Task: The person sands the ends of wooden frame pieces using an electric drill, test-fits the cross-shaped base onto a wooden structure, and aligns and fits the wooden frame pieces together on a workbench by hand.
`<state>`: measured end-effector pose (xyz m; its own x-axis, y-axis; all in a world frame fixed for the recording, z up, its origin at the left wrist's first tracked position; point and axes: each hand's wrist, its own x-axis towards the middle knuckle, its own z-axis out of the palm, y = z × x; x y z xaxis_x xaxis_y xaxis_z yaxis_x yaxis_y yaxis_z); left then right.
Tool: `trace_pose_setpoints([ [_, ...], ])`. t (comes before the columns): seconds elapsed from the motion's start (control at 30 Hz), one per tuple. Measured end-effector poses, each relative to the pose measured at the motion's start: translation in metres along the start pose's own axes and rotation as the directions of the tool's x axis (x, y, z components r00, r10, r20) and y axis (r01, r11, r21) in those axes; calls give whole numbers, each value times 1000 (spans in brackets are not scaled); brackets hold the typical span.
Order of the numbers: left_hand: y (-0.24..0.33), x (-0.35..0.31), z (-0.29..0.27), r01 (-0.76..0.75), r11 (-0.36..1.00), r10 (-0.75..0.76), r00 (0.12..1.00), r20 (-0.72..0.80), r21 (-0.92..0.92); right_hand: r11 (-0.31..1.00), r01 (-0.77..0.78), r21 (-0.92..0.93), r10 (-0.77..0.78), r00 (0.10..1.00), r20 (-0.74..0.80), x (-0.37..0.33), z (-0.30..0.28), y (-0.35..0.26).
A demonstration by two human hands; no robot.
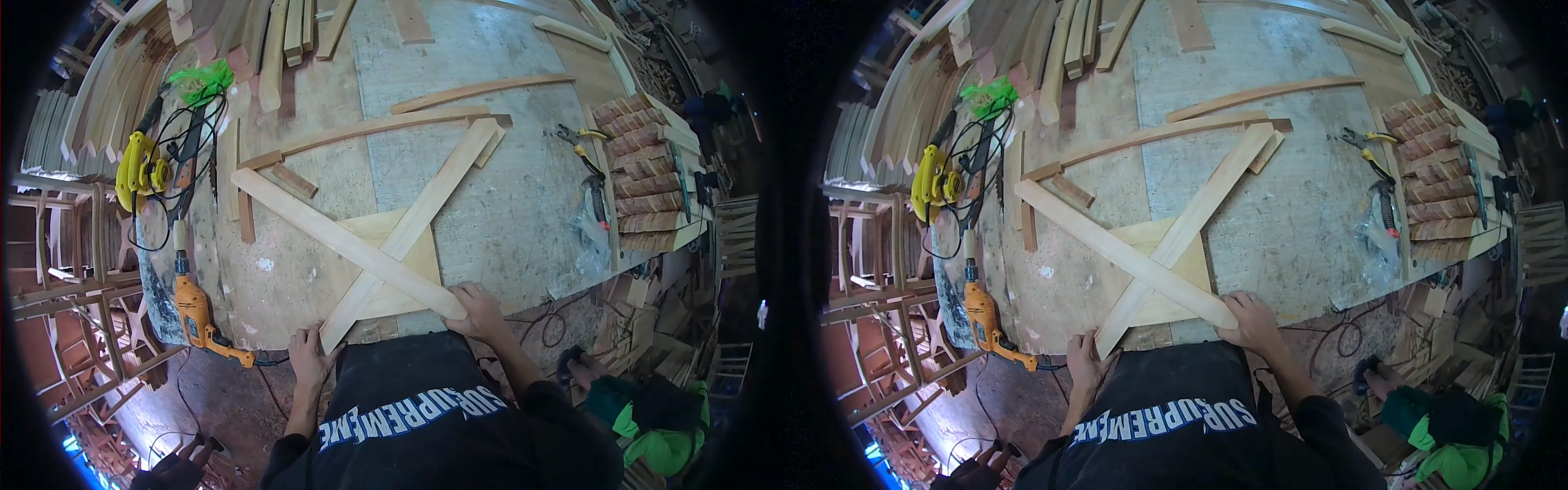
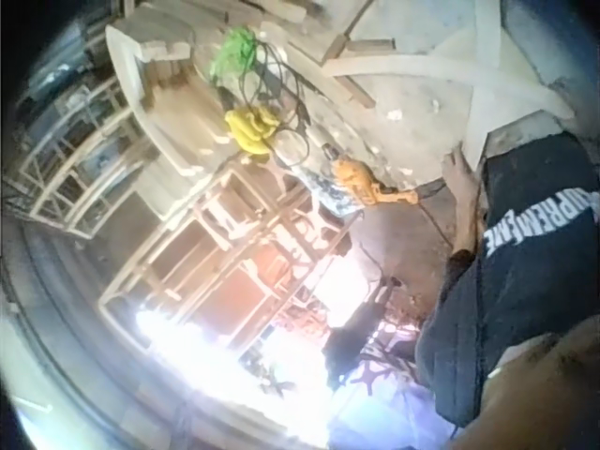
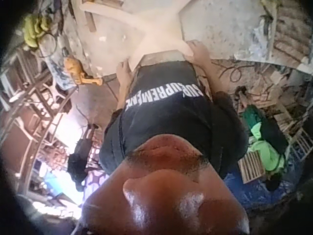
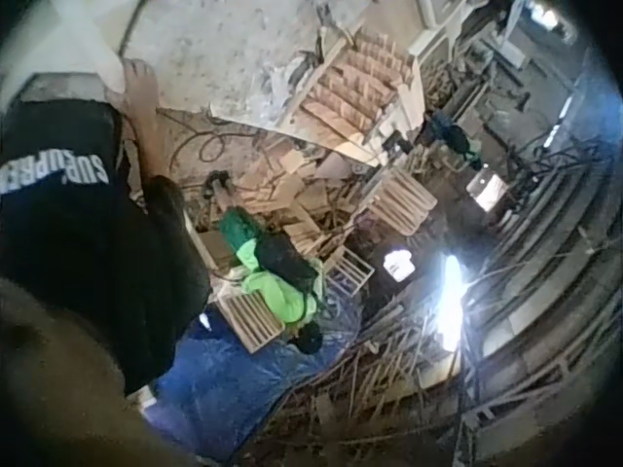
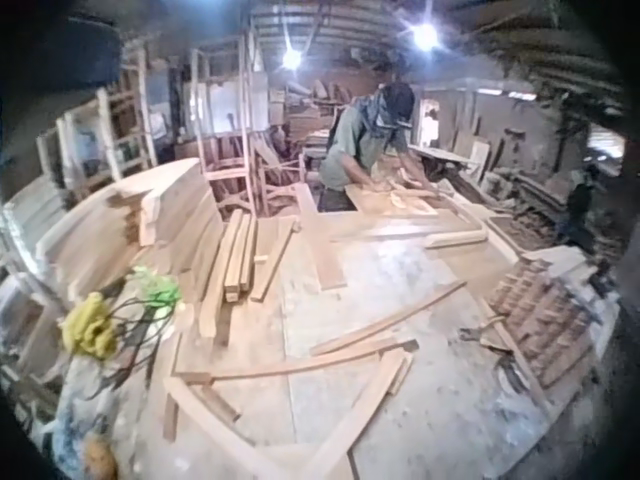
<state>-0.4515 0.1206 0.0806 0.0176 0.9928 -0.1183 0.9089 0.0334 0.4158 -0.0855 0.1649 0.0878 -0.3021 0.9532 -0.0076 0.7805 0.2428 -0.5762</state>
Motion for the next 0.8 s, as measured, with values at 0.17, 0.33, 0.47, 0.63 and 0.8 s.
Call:
trace_pose_setpoints([
  [0.17, 0, 2, -6, 28, 1000, -29, 999, 31, 5, 999, -42, -19, 42, 999, -5, 0, 0, -7],
  [0.33, -5, 9, -1, -28, 1000, 28, 1000, 1, -3, 1000, 7, 5, -7, 1000, 5, 2, 4, 3],
  [0.47, -5, 0, -2, -39, 999, 39, 999, -29, 3, 998, -42, 38, 36, 990, 134, 12, -8, -9],
  [0.63, -6, 0, 7, -45, 999, 44, 997, -58, -22, 998, -37, -46, 16, 918, -397, 64, -18, 10],
  [0.8, -9, -6, 13, -20, 999, 18, 999, -49, -35, 960, -218, 178, 281, 766, -578, 175, 16, 12],
])
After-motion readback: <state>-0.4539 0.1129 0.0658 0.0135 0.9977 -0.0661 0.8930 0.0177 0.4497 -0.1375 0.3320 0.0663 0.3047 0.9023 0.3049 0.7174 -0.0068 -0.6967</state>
